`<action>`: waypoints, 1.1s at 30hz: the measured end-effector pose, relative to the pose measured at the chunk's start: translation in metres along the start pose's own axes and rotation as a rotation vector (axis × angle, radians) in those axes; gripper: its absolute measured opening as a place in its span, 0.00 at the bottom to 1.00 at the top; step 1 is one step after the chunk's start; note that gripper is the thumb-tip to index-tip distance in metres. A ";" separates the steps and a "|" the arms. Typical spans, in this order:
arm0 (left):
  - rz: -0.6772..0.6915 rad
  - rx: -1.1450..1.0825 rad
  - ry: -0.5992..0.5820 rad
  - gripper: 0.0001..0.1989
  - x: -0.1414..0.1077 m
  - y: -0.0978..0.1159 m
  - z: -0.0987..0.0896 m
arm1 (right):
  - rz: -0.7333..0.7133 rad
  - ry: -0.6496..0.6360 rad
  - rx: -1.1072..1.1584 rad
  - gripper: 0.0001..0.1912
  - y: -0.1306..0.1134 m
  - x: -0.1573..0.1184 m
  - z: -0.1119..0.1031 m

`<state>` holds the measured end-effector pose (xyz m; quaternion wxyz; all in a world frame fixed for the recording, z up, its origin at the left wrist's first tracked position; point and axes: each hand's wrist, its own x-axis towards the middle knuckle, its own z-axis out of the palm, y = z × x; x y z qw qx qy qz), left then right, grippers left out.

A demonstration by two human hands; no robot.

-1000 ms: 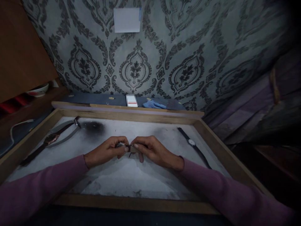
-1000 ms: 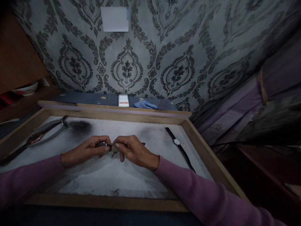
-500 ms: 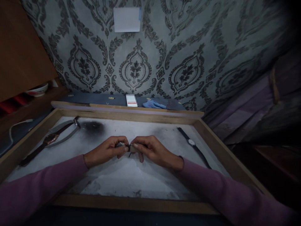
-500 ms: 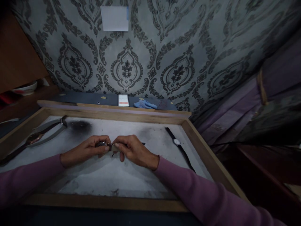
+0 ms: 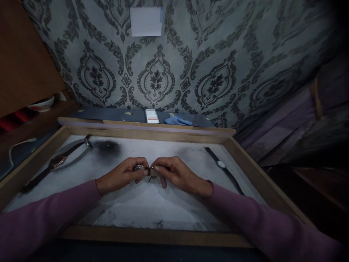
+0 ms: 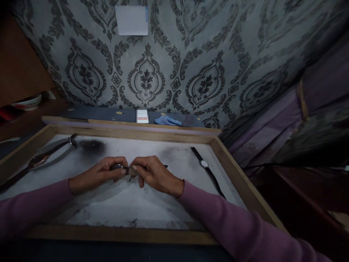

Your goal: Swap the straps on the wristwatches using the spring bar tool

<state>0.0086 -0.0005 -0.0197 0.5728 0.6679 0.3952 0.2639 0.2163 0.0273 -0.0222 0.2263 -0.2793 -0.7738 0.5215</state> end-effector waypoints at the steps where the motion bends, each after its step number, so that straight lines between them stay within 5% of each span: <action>1: 0.004 0.004 0.001 0.12 0.000 0.001 0.000 | 0.000 -0.001 0.000 0.12 0.000 0.000 0.000; 33: 0.003 0.027 0.011 0.11 0.000 0.002 -0.001 | 0.017 -0.002 -0.090 0.13 -0.007 -0.001 -0.001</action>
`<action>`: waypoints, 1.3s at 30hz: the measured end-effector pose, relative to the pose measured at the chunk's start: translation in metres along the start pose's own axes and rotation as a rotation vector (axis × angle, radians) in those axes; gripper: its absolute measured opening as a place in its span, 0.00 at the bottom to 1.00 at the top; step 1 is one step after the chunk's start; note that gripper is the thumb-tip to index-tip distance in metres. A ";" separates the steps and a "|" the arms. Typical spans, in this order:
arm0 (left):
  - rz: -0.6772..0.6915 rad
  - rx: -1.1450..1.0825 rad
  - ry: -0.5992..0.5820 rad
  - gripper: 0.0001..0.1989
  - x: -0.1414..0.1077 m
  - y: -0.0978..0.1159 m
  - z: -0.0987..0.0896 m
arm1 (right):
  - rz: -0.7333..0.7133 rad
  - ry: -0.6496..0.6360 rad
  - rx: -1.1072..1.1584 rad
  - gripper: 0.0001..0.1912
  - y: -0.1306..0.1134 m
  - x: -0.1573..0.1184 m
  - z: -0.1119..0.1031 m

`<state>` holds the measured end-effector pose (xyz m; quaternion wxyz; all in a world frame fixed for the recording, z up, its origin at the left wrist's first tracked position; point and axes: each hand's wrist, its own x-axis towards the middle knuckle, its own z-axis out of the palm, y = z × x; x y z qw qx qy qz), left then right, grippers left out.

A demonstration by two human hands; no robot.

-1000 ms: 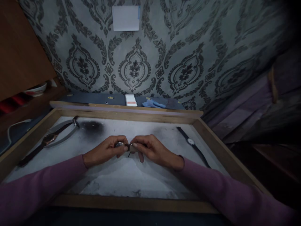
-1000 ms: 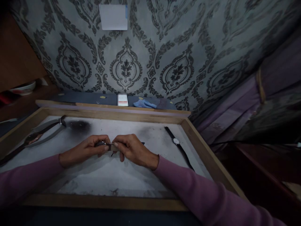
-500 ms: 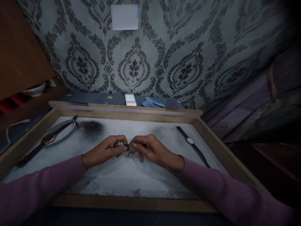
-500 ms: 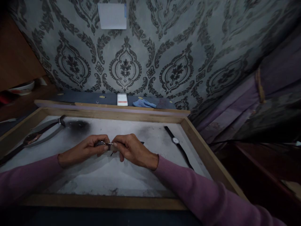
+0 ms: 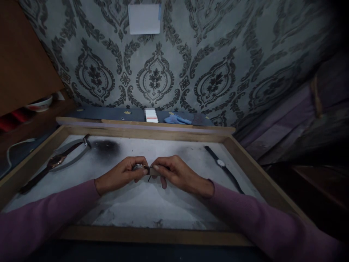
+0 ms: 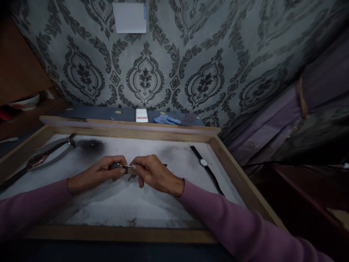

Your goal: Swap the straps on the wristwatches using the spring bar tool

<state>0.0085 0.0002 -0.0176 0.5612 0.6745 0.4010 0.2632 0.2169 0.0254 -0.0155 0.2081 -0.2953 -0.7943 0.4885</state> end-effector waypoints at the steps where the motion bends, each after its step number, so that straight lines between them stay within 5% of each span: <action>1: 0.000 -0.002 -0.003 0.11 0.000 0.000 0.000 | 0.000 -0.003 -0.006 0.13 0.000 0.000 0.000; 39: -0.019 -0.008 -0.003 0.10 0.001 0.001 0.000 | -0.008 -0.022 0.051 0.15 0.006 0.002 -0.002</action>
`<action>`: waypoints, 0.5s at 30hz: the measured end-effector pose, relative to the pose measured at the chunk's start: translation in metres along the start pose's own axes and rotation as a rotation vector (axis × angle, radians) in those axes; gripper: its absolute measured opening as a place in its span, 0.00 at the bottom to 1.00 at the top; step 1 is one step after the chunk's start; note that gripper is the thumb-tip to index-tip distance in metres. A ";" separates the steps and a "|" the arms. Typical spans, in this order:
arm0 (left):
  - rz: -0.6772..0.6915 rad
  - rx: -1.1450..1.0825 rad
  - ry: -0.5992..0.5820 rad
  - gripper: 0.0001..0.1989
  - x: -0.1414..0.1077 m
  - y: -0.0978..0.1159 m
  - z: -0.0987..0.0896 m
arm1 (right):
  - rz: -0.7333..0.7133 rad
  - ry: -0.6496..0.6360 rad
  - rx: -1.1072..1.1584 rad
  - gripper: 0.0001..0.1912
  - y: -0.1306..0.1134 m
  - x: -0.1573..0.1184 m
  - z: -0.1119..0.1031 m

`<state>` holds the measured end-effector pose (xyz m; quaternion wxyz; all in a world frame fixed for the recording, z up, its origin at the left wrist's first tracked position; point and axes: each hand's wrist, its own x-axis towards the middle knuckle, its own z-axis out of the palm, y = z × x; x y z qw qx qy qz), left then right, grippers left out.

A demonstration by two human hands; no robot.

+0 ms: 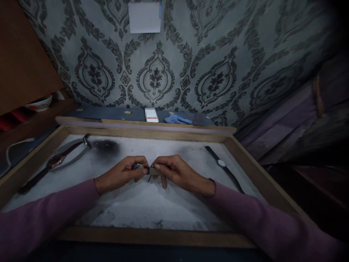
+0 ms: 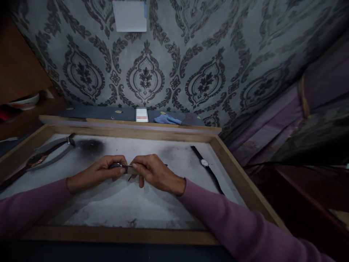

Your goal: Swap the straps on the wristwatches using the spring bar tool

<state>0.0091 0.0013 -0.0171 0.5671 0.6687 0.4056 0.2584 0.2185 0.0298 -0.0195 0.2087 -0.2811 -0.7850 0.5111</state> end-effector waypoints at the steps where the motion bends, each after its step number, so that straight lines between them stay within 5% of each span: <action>1: -0.001 0.003 0.000 0.10 0.000 0.000 0.000 | 0.000 0.000 0.007 0.15 0.000 0.000 0.000; 15: -0.007 0.012 -0.012 0.11 0.000 0.001 0.000 | 0.012 0.006 -0.007 0.13 0.000 0.000 0.001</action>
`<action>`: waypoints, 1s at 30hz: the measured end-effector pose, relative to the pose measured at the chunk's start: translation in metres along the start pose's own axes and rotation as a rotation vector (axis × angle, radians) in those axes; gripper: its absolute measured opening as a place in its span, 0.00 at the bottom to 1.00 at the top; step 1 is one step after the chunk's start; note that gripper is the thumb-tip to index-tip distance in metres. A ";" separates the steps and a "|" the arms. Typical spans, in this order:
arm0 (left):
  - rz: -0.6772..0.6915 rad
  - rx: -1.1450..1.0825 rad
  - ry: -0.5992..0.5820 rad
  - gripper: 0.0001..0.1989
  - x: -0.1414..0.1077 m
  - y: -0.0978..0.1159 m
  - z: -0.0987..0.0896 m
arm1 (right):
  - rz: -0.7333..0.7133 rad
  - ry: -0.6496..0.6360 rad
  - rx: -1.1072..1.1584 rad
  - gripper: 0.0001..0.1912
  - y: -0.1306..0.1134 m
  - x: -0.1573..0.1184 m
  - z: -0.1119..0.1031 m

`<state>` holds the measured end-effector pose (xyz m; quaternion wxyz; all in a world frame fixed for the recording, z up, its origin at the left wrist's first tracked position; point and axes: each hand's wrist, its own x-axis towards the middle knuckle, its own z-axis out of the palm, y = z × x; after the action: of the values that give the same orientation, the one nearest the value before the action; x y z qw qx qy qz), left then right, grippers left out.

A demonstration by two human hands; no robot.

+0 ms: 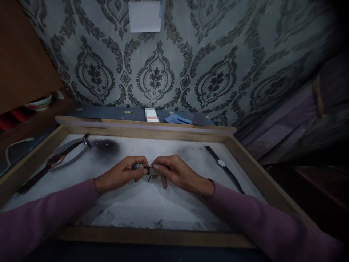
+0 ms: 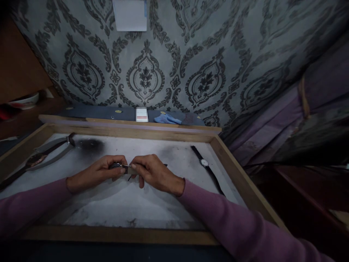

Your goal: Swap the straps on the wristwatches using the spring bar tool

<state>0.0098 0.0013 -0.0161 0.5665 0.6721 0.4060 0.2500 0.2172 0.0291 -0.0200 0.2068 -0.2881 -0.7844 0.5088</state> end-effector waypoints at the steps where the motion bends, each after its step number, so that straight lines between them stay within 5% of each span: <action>1: -0.006 0.004 0.000 0.11 0.000 0.000 0.000 | -0.001 0.002 -0.008 0.13 0.000 0.000 0.000; 30: -0.036 -0.002 -0.008 0.13 -0.001 -0.005 0.003 | -0.050 0.025 -0.192 0.12 -0.005 0.001 0.000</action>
<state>0.0100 -0.0013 -0.0212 0.5732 0.6652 0.4155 0.2373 0.2159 0.0282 -0.0152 0.2008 -0.2933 -0.8338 0.4225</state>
